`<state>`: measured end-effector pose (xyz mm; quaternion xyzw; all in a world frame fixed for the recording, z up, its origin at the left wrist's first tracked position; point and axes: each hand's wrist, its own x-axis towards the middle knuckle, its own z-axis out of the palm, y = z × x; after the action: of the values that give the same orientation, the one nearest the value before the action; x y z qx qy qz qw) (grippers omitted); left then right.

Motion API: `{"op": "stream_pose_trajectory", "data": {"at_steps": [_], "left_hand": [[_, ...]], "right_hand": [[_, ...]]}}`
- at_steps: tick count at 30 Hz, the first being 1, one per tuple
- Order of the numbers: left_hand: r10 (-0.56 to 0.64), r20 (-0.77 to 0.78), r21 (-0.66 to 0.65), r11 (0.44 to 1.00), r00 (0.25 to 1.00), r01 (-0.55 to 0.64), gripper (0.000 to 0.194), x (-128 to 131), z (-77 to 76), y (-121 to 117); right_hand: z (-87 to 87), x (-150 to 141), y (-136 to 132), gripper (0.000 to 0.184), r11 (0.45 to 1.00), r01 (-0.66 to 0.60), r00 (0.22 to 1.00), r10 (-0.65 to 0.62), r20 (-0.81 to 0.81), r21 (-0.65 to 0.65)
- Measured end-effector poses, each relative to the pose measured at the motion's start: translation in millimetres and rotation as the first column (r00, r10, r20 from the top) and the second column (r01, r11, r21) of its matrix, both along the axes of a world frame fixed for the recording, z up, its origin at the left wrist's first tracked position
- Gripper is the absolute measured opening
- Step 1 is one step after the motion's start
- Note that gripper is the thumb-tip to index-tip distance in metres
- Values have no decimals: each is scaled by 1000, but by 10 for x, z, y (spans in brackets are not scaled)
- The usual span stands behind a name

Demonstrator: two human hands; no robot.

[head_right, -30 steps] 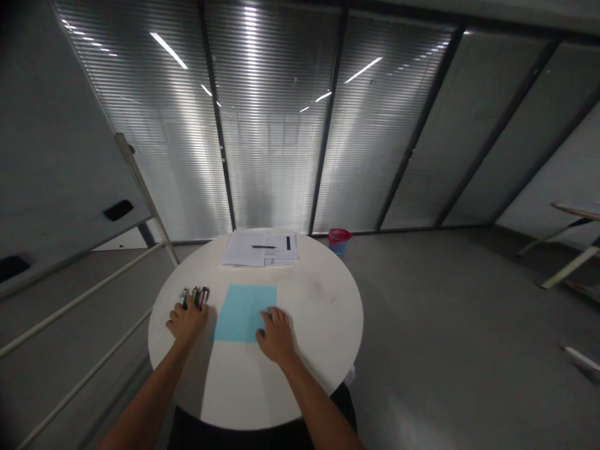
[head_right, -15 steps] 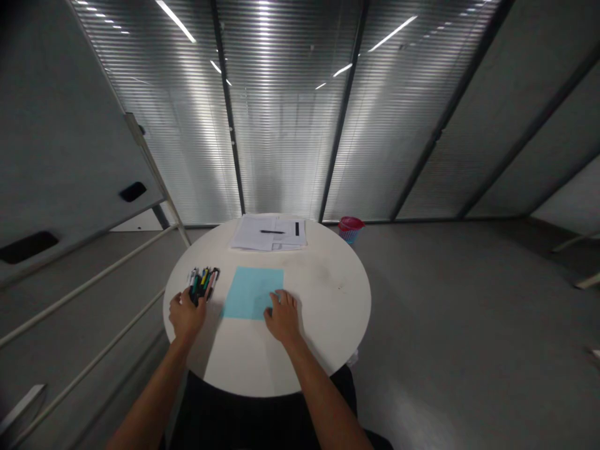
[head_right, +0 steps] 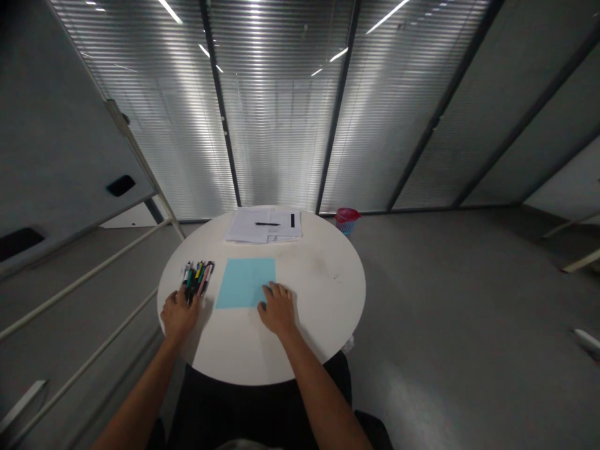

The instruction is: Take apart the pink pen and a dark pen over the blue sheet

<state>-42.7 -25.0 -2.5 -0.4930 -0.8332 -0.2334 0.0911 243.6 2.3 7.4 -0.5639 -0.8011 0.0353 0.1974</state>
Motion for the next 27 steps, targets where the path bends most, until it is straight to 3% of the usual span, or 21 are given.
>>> {"op": "stream_pose_trajectory", "data": {"at_steps": [10,16,19,22,27], "left_hand": [[-17,2,38,999,1000,17,63,92,56,-1],[-39,43,213,977,998,29,51,43,40,-165],[-224,-39,215,950,974,228,34,189,87,-227],[-498,-15,87,863,867,497,36,449,128,-170],[-606,1,-96,792,796,603,50,781,53,-67]], "right_hand": [[17,-91,100,52,1000,-2,1000,2,5,-24],[50,375,106,39,997,70,987,-75,-140,-37],[47,644,90,38,993,116,982,-120,-144,-38],[35,754,48,39,992,125,986,-128,-107,-33],[3,690,-52,48,998,62,997,-63,46,18]]}}
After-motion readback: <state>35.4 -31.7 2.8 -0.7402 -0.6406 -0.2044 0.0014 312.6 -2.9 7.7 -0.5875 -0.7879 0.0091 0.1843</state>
